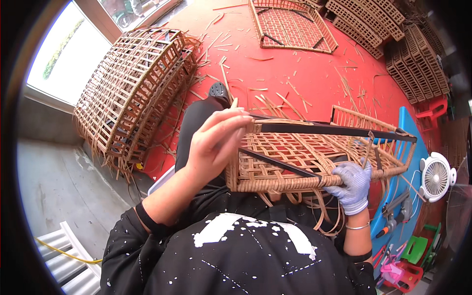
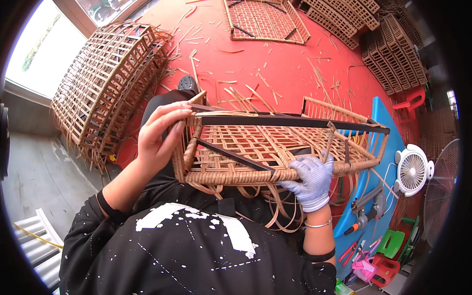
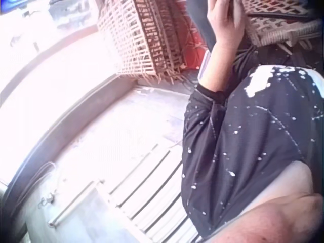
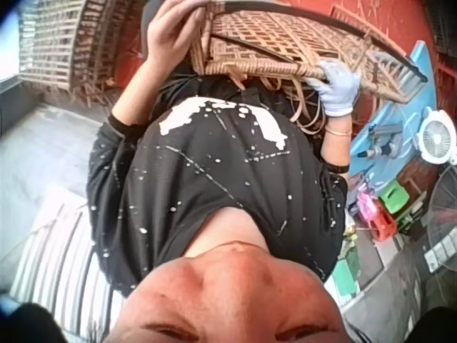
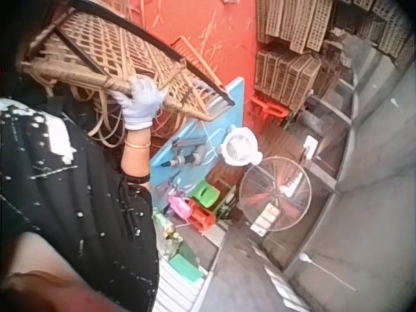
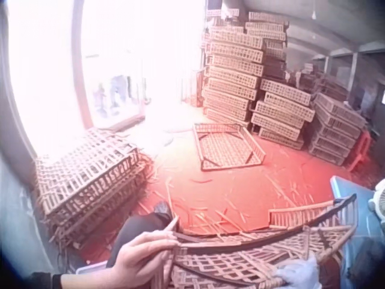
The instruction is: Assembling and securing rattan strips onto a wooden furniture frame using a pneumatic nail gun and cutters.
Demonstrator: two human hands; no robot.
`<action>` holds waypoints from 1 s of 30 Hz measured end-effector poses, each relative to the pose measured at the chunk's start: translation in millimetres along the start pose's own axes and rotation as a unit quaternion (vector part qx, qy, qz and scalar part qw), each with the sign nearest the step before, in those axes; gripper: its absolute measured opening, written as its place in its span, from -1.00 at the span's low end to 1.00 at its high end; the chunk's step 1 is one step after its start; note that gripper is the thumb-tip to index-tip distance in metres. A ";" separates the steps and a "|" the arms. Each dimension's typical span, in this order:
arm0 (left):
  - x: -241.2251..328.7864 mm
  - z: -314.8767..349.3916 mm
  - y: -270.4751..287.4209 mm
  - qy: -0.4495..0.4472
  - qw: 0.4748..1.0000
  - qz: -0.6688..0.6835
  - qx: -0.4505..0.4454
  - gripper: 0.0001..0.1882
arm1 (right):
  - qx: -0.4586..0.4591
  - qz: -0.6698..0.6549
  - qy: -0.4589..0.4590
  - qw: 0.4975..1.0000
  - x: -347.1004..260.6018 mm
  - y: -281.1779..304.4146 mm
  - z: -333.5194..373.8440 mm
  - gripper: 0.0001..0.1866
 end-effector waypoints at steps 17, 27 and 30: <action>37.4 0.8 11.1 -0.158 0.967 -0.184 -0.072 -0.73 | -0.049 -0.135 0.129 0.981 -131.7 5.8 -35.2 -0.51; 58.9 49.5 -28.7 -0.190 0.917 -0.159 -0.313 -0.78 | -0.101 -0.213 0.060 0.970 -114.3 -21.7 -34.2 -0.69; 58.6 39.1 -22.6 -0.157 0.949 -0.104 -0.253 -0.73 | -0.110 -0.234 0.074 0.963 -115.9 -13.2 -32.5 -0.66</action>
Point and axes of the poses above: each hand's wrist, its own z-axis away from the middle knuckle, its own y-axis out of the back of the hand, x = y × z, the point moved 4 cm from there along -z, towards the middle knuckle, and after that the axes turned 14 degrees about -y, right-handed, at the moved point
